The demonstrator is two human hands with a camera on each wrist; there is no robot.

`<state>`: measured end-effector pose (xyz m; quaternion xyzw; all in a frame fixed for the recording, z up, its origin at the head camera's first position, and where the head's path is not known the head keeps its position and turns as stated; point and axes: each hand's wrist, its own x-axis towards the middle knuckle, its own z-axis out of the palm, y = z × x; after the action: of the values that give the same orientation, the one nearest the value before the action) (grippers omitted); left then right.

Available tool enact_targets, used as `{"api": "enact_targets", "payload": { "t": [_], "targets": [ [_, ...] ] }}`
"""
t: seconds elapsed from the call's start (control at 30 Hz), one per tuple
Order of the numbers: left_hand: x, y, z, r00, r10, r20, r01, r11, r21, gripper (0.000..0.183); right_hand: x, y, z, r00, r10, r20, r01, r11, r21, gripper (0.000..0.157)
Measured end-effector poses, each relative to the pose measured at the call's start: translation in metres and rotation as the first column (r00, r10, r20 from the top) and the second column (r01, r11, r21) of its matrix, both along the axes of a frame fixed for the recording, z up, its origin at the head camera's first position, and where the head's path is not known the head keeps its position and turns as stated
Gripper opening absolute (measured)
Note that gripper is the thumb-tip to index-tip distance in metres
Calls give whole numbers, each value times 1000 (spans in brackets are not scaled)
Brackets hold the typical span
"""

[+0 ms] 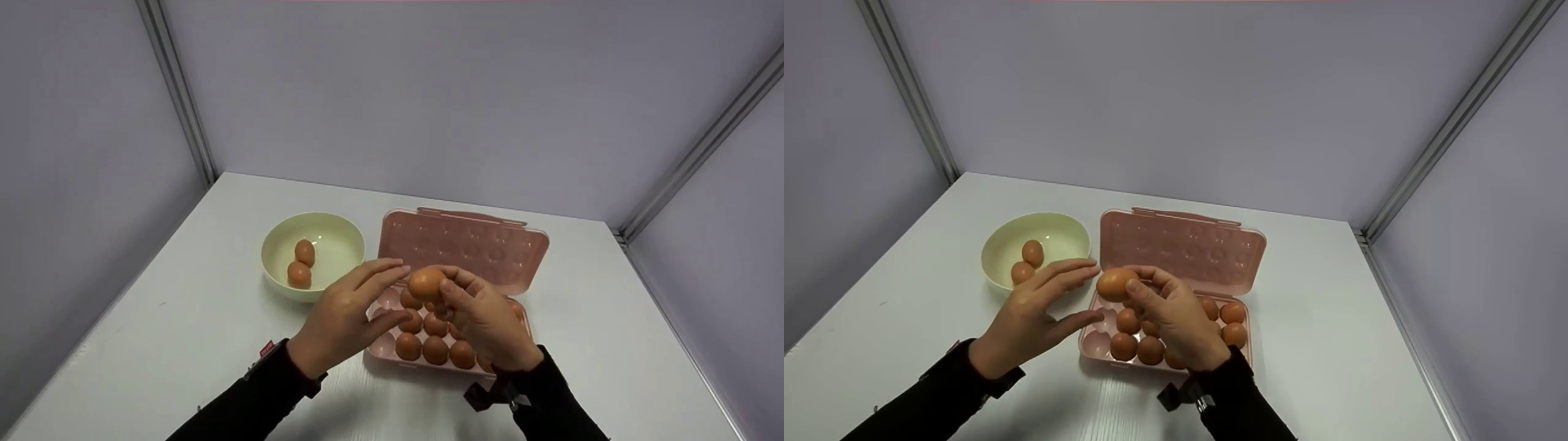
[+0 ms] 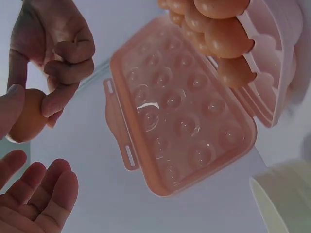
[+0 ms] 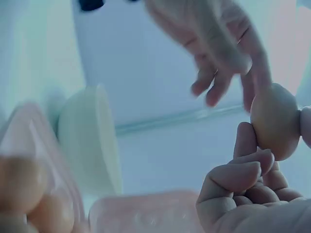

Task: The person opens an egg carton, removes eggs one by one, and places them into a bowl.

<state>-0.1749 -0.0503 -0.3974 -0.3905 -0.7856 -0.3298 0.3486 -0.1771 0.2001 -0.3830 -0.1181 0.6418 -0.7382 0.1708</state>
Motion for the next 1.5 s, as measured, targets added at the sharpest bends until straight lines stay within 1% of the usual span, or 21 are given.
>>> {"api": "enact_targets", "payload": {
  "t": [0.1,0.17,0.27,0.33,0.43,0.5,0.6,0.73,1.07,1.33,1.5],
  "targets": [
    [5,4,1,999,-26,-23,26,1000,14,59,11,0,2,999,33,-35,-34,999,-37,34],
    [8,7,3,999,-37,-30,38,999,30,57,14,0,2,996,62,-70,-65,996,-53,33],
    [12,11,5,997,-65,-40,67,996,55,57,17,0,0,991,93,-94,-101,991,-85,34],
    [14,14,6,994,-94,-48,97,993,71,57,17,0,-3,989,111,-101,-121,988,-96,34],
    [16,17,7,990,-125,-63,129,989,68,56,17,1,-8,985,139,-101,-152,979,-133,34],
    [18,18,7,990,-131,-54,134,989,64,56,16,1,-11,982,155,-111,-170,974,-149,34],
    [21,19,7,993,-118,-26,119,992,43,53,15,1,-14,978,173,-118,-190,969,-157,34],
    [25,20,7,995,-103,2,102,994,22,51,15,-1,-16,978,164,-127,-180,975,-127,33],
    [28,24,8,995,-104,-2,104,995,9,48,20,-3,-13,982,141,-124,-149,987,-60,33],
    [29,23,8,995,-96,5,96,995,8,46,20,-4,-13,978,165,-132,-174,983,-61,33],
    [29,24,8,994,-109,-6,109,994,8,45,21,-4,-15,983,133,-126,-139,989,-41,37]
  ]
}}
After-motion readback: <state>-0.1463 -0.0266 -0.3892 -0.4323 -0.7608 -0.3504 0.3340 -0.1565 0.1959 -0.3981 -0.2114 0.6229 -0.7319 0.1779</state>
